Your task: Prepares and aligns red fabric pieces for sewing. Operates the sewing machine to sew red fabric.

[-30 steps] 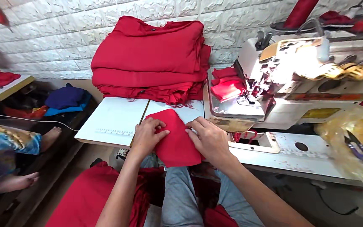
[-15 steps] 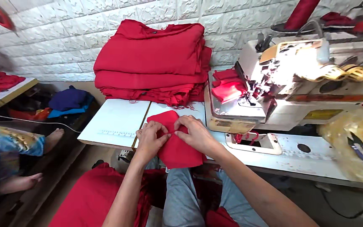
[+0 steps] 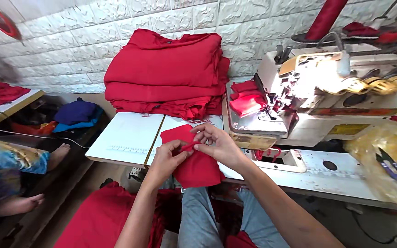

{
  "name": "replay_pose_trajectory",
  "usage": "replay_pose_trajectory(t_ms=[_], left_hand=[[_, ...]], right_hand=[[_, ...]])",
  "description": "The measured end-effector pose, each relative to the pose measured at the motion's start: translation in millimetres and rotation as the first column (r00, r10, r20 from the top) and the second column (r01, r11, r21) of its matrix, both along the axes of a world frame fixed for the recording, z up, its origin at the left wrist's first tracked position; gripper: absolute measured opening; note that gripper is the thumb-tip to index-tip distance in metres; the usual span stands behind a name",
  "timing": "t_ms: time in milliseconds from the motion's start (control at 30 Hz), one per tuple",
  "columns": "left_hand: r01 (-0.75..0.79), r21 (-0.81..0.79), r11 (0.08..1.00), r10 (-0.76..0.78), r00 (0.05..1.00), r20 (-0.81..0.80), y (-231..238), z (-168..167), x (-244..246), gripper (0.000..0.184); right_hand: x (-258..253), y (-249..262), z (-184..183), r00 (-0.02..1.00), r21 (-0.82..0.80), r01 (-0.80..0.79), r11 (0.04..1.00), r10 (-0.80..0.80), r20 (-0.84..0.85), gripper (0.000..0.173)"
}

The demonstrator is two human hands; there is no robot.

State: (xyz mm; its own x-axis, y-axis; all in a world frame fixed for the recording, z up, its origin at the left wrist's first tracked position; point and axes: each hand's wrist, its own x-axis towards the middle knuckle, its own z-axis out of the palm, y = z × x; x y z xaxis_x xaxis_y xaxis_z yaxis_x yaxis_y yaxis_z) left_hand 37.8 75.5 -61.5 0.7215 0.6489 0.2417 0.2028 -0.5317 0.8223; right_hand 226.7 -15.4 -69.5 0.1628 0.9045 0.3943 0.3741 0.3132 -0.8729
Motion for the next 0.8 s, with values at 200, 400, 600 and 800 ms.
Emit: replay_pose_trajectory(t_ms=[200, 400, 600, 800], left_hand=[[0.031, -0.112, 0.993, -0.004, 0.971, 0.239, -9, 0, 4, 0.016], [0.047, -0.184, 0.982, 0.016, 0.944, 0.328, -15, 9, 5, 0.012], [-0.01, -0.143, 0.99, 0.053, 0.951, 0.303, -18, 13, 1, 0.008], [-0.046, 0.084, 0.995, 0.021, 0.962, 0.273, -19, 13, -3, 0.014]], right_hand=[[0, -7, 1, 1.0, 0.029, -0.002, 1.0, 0.002, 0.012, 0.03], [-3, -14, 1, 0.996, -0.059, -0.071, 0.996, 0.068, -0.05, 0.016], [-9, -14, -4, 0.985, 0.022, -0.137, 0.99, 0.138, -0.1, 0.016], [-14, -16, -7, 0.989, 0.086, -0.096, 0.992, 0.105, -0.105, 0.015]])
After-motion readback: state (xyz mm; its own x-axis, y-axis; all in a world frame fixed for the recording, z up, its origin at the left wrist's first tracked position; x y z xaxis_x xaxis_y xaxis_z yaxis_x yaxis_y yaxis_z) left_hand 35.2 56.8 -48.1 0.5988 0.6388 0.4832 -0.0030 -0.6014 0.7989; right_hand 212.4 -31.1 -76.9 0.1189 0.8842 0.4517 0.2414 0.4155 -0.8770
